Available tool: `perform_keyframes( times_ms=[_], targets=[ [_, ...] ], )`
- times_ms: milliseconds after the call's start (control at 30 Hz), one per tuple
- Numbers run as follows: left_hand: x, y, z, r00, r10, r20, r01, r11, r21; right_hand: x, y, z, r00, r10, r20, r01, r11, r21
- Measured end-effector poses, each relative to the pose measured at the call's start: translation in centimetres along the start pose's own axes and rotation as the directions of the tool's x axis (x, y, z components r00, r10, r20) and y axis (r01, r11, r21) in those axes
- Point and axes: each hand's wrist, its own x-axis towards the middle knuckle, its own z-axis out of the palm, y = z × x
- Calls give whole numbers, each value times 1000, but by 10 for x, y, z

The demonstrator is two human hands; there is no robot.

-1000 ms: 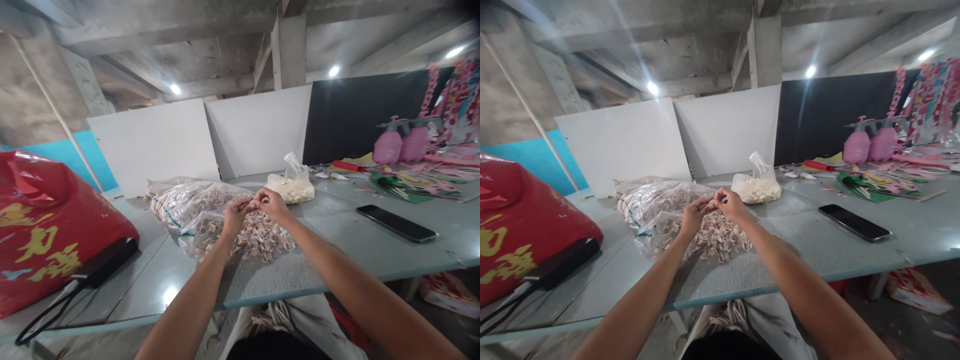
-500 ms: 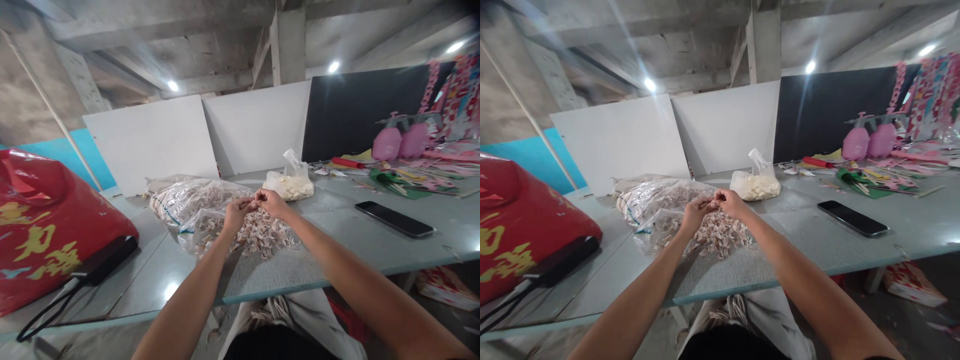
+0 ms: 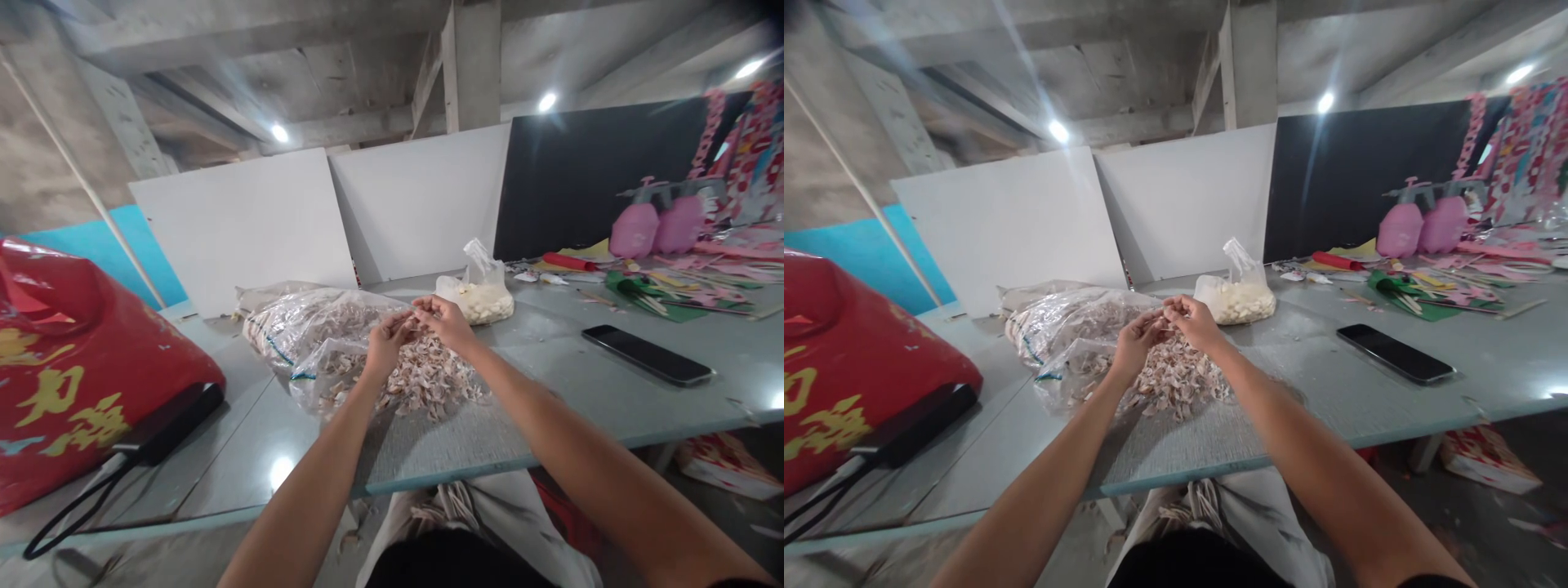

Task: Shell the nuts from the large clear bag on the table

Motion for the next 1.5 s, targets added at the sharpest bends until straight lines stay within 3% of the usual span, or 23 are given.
perform_keyframes(
  times_ms=[133, 200, 433, 567, 633, 767, 1067, 1367, 1500],
  targets=[
    [-1, 6, 0, 999, -32, -20, 30, 995, -94, 5, 1, -4, 989, 94, -110, -88, 994, 57],
    [-1, 8, -1, 998, -64, -12, 61, 986, -154, 9, 0, -5, 989, 101, -108, -98, 995, 29],
    [3, 12, -6, 992, -39, -116, 20, 987, -160, 18, -21, -4, 987, 156, 38, -152, 984, -96],
    [5, 18, -4, 993, -19, -120, 10, 997, -77, 13, -23, -4, 970, 207, 130, -215, 975, 52],
    [4, 19, -2, 994, -59, -93, 57, 998, -20, 9, -21, -5, 971, 168, 172, -176, 984, 29],
    [1, 18, 0, 983, -151, -100, 156, 987, 43, 5, -19, -9, 981, 70, 179, -32, 978, -208],
    [-2, 14, 0, 962, -223, -158, 233, 971, 53, 14, -13, -12, 965, 32, 260, 89, 894, -439],
    [4, 9, -5, 945, -282, -165, 277, 959, -50, 33, 1, -10, 946, 1, 324, 158, 872, -463],
    [1, 10, -12, 959, -268, -92, 260, 961, -93, 41, -1, -11, 900, 64, 430, 111, 922, -370]
  ],
)
